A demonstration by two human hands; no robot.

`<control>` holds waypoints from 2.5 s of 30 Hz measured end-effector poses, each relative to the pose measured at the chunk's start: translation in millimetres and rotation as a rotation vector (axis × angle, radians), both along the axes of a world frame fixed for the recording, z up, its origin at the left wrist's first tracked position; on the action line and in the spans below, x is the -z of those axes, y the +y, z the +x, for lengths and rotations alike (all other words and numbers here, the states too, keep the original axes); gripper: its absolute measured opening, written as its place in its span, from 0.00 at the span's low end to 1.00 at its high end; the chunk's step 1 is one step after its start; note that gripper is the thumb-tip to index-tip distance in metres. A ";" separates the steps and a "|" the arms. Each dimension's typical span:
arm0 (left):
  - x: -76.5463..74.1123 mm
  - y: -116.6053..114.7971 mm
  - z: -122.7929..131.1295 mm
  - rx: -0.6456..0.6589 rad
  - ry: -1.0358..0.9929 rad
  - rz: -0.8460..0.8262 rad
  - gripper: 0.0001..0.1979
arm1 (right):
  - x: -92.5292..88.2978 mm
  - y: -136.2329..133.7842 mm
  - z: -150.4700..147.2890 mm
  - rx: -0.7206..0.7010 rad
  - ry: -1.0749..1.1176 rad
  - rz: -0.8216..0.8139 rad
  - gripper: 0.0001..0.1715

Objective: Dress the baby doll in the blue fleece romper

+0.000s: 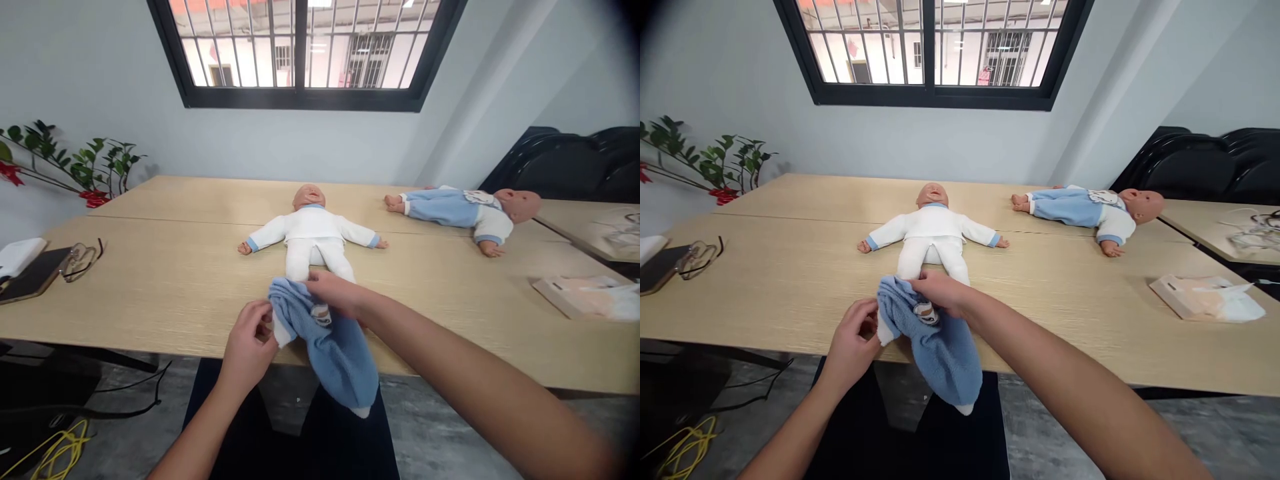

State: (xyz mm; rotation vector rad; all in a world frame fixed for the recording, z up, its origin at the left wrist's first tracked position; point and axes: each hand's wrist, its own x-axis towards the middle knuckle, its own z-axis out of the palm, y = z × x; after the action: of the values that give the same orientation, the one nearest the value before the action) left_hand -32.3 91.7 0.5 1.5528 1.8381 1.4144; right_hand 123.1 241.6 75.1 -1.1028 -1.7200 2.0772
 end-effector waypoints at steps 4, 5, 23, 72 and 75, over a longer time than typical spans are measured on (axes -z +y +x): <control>-2.4 2.3 2.6 -0.075 0.031 -0.070 0.08 | 5.4 -7.3 -5.5 0.017 0.142 -0.113 0.23; -0.5 2.8 3.9 -0.117 0.036 -0.076 0.07 | 6.3 -9.8 -6.7 0.021 0.158 -0.099 0.23; 6.6 -0.2 -4.3 -0.091 0.030 0.023 0.10 | 18.0 -19.1 -14.5 0.208 0.301 -0.001 0.20; 9.4 1.0 -6.3 -0.141 0.340 0.207 0.04 | 32.2 -26.8 -20.8 0.341 0.247 0.114 0.28; 15.0 -0.8 -6.0 -0.160 0.313 0.177 0.06 | 31.7 -28.8 -20.5 0.384 0.236 0.100 0.28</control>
State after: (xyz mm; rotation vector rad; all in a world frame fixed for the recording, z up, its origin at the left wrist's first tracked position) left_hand -38.3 90.9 -14.5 1.8385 2.1064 1.5096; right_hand 102.6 212.8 43.4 -1.0172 -1.3612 1.7834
